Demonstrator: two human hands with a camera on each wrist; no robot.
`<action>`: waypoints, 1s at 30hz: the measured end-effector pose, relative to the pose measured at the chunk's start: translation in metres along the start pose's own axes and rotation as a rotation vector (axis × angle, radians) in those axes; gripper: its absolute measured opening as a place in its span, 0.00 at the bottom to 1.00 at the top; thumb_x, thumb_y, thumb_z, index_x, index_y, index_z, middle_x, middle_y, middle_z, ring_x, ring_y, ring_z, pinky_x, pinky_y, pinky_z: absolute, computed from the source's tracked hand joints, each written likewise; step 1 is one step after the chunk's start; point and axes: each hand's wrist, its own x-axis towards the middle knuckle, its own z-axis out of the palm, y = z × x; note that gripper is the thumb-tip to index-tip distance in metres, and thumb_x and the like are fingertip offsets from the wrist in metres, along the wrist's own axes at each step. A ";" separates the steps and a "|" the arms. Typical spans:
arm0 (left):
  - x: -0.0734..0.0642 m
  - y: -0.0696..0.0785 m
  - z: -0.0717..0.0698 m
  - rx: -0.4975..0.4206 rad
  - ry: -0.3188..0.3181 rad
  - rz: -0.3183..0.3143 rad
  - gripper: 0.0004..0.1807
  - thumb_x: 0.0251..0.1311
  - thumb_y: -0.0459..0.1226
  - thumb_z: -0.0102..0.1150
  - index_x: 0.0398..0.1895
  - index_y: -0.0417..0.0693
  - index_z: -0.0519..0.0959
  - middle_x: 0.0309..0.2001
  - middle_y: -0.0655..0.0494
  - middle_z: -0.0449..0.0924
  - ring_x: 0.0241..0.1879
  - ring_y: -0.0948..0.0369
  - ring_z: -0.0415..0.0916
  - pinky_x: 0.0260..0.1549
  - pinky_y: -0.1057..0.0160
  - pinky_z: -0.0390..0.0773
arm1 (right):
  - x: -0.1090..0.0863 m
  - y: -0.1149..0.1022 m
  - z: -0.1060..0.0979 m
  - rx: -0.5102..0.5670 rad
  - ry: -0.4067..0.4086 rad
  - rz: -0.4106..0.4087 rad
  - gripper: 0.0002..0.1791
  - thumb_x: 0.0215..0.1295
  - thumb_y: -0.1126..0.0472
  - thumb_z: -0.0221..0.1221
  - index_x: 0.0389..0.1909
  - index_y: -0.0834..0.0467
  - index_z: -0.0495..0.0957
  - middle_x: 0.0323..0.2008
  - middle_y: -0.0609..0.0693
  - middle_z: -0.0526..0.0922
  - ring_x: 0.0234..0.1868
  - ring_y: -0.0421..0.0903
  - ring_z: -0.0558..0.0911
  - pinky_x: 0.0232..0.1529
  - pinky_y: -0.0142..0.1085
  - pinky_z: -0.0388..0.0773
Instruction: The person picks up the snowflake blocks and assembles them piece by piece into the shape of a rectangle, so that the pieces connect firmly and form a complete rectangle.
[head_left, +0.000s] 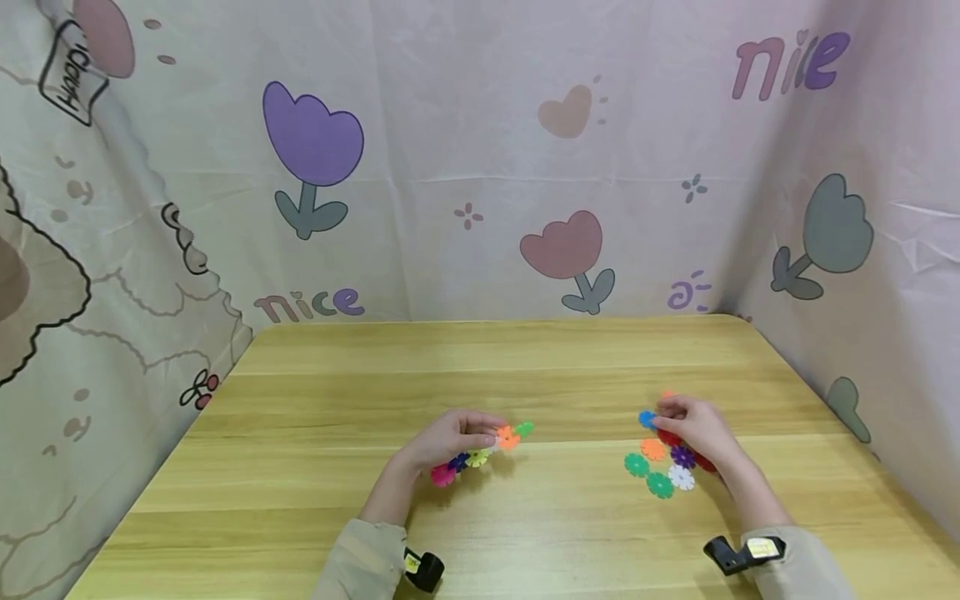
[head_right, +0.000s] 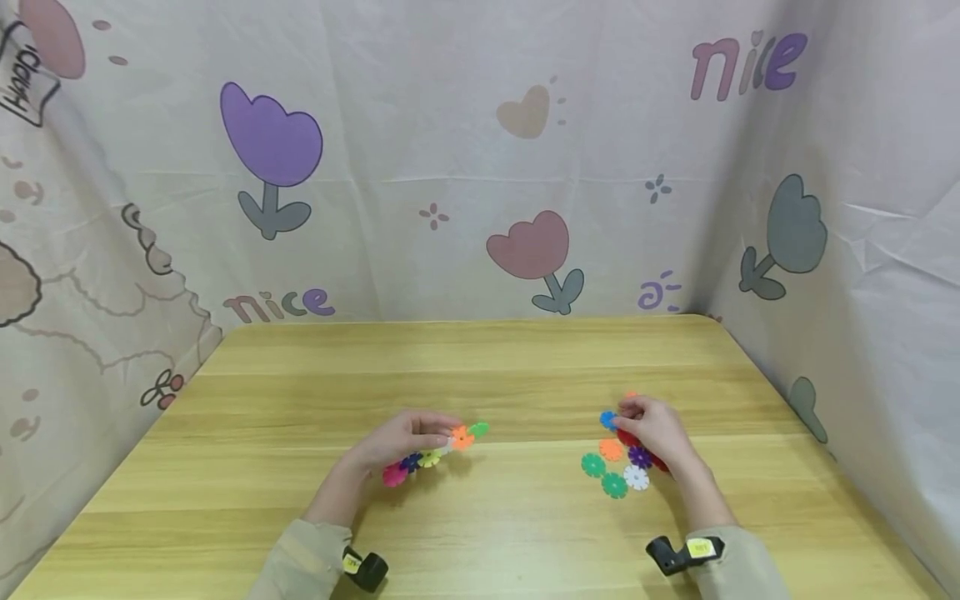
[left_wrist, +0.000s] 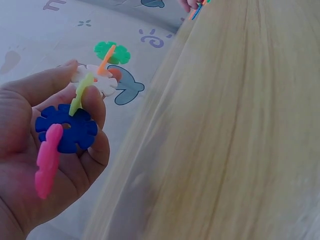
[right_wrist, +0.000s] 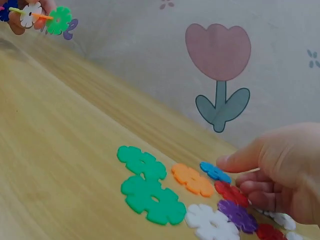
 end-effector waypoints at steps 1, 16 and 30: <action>0.000 0.000 0.000 0.002 0.000 0.000 0.19 0.63 0.37 0.54 0.56 0.39 0.74 0.49 0.45 0.79 0.46 0.59 0.76 0.42 0.64 0.75 | 0.001 -0.001 0.000 -0.011 -0.006 0.001 0.25 0.59 0.54 0.63 0.48 0.70 0.75 0.37 0.56 0.81 0.38 0.52 0.78 0.42 0.47 0.74; 0.001 -0.003 0.000 0.012 -0.002 -0.005 0.20 0.63 0.38 0.55 0.57 0.40 0.74 0.49 0.46 0.78 0.49 0.56 0.75 0.45 0.62 0.75 | 0.005 -0.011 0.003 -0.030 -0.082 0.022 0.18 0.56 0.57 0.65 0.40 0.65 0.74 0.35 0.55 0.77 0.35 0.50 0.74 0.38 0.45 0.71; 0.000 -0.003 -0.002 0.020 -0.001 0.006 0.20 0.63 0.38 0.55 0.56 0.40 0.74 0.49 0.46 0.79 0.48 0.56 0.75 0.45 0.62 0.75 | 0.001 -0.014 0.002 0.027 -0.083 0.017 0.12 0.60 0.61 0.61 0.40 0.62 0.72 0.35 0.55 0.79 0.37 0.51 0.76 0.40 0.48 0.72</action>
